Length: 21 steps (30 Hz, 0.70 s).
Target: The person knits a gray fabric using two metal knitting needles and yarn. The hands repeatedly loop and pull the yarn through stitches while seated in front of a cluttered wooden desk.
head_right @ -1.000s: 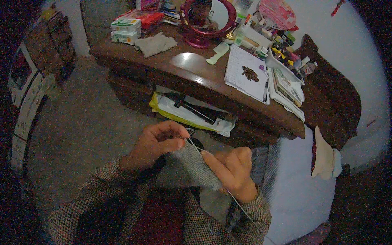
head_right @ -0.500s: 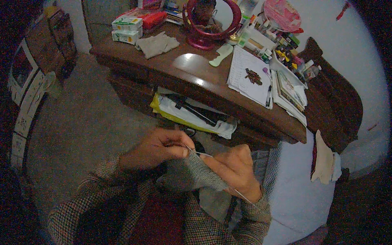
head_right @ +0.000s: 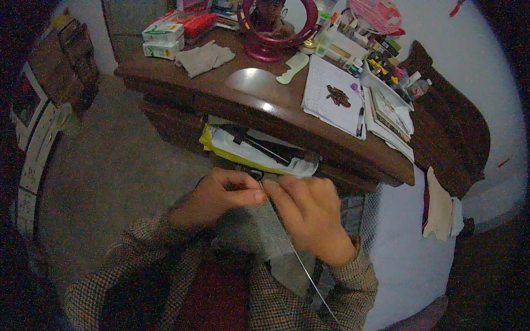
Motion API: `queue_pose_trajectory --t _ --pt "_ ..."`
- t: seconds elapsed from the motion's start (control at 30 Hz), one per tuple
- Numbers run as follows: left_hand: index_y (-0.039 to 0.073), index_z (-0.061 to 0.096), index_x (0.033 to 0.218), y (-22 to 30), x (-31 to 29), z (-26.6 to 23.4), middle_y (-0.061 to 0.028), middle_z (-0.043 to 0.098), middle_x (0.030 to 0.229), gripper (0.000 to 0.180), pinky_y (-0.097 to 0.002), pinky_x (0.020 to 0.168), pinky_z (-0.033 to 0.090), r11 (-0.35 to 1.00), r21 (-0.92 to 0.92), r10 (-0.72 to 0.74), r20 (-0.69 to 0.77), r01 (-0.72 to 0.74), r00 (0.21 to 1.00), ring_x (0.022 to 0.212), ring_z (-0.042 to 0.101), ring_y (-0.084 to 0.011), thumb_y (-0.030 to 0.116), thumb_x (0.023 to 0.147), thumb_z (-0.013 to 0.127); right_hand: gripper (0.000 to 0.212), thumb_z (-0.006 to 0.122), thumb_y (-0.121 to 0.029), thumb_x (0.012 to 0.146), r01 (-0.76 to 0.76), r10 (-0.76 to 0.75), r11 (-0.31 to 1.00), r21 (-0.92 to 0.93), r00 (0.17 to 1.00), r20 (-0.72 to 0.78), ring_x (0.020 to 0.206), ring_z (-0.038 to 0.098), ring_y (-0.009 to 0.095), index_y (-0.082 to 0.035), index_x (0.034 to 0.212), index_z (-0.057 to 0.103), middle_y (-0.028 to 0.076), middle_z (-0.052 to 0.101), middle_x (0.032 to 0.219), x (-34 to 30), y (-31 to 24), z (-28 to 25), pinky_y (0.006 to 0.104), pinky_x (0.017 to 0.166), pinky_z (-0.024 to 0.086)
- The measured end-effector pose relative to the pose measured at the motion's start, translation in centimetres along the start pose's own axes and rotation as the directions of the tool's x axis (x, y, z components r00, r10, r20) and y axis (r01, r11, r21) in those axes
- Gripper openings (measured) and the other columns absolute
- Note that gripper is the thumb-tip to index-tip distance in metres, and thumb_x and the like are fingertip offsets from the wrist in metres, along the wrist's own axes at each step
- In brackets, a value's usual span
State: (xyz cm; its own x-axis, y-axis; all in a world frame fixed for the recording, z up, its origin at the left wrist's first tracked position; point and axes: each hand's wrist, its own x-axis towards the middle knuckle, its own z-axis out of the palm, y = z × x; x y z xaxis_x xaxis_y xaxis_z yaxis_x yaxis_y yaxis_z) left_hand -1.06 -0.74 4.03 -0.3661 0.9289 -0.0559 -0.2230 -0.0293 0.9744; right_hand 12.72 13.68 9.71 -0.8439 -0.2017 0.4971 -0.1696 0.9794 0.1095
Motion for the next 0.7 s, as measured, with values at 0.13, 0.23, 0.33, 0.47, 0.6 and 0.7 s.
queue_pose_trajectory --t 0.13,0.23,0.33,0.47,0.6,0.7 --pt "0.002 0.068 0.096 -0.3 -0.2 -0.5 -0.0022 0.066 0.092 0.018 -0.0241 0.082 0.046 0.97 -0.244 0.015 0.039 -0.005 0.999 0.086 0.058 -0.008 0.016 0.086 0.068 0.043 0.062 -0.038 0.071 0.031 -0.032 0.995 0.097 0.999 0.01 0.075 0.047 0.024 -0.006 0.098 0.069 0.006 0.057 0.082 -1.6 0.4 -0.8 0.0356 0.068 0.037" --pt "0.001 0.066 0.099 -0.8 0.1 -1.2 -0.0034 0.066 0.094 0.019 -0.0253 0.084 0.046 0.892 -0.448 0.004 0.141 0.061 0.99 0.089 0.059 -0.009 0.016 0.086 0.068 0.046 0.057 -0.032 0.069 0.026 -0.039 0.977 0.212 0.998 0.057 0.079 0.05 0.024 -0.007 0.106 0.066 0.006 0.059 0.094 -2.3 0.8 -0.9 0.0379 0.07 0.038" --pt "0.001 0.066 0.099 -0.8 0.2 -1.5 -0.0035 0.067 0.093 0.019 -0.0253 0.082 0.047 0.935 -0.352 0.003 0.113 0.037 0.994 0.088 0.06 -0.009 0.014 0.086 0.068 0.045 0.057 -0.029 0.071 -0.004 -0.011 0.957 0.289 0.999 0.049 0.079 0.05 0.026 -0.005 0.107 0.065 0.008 0.058 0.093 -2.5 0.7 -0.4 0.0388 0.071 0.039" --pt "0.001 0.066 0.097 -1.2 0.1 -0.9 -0.0017 0.066 0.09 0.017 -0.0233 0.078 0.048 0.971 -0.236 0.023 -0.008 -0.024 1.0 0.083 0.059 -0.0074 0.014 0.086 0.068 0.042 0.058 -0.023 0.074 -0.023 0.014 0.985 0.168 0.998 0.056 0.081 0.051 0.028 -0.002 0.109 0.062 0.011 0.058 0.097 -2.8 0.3 0.7 0.0391 0.072 0.04" --pt "0.002 0.067 0.095 -0.6 0.0 0.2 0.0005 0.066 0.087 0.016 -0.022 0.076 0.047 0.993 0.007 0.114 -0.059 -0.114 0.992 0.081 0.058 -0.0051 0.015 0.087 0.068 0.039 0.06 -0.019 0.074 -0.089 0.1 0.938 0.335 0.995 -0.015 0.083 0.052 0.031 0.0 0.107 0.059 0.014 0.056 0.101 -1.0 0.0 1.3 0.0387 0.072 0.041" --pt "0.001 0.068 0.096 -0.6 0.3 0.7 0.0012 0.066 0.088 0.016 -0.0218 0.077 0.047 0.996 0.046 0.075 0.041 -0.077 0.996 0.083 0.057 -0.0046 0.014 0.087 0.067 0.037 0.061 -0.021 0.073 -0.149 0.173 0.85 0.505 0.985 -0.001 0.082 0.051 0.032 -0.001 0.104 0.059 0.015 0.054 0.098 -0.6 0.8 2.9 0.039 0.071 0.04"
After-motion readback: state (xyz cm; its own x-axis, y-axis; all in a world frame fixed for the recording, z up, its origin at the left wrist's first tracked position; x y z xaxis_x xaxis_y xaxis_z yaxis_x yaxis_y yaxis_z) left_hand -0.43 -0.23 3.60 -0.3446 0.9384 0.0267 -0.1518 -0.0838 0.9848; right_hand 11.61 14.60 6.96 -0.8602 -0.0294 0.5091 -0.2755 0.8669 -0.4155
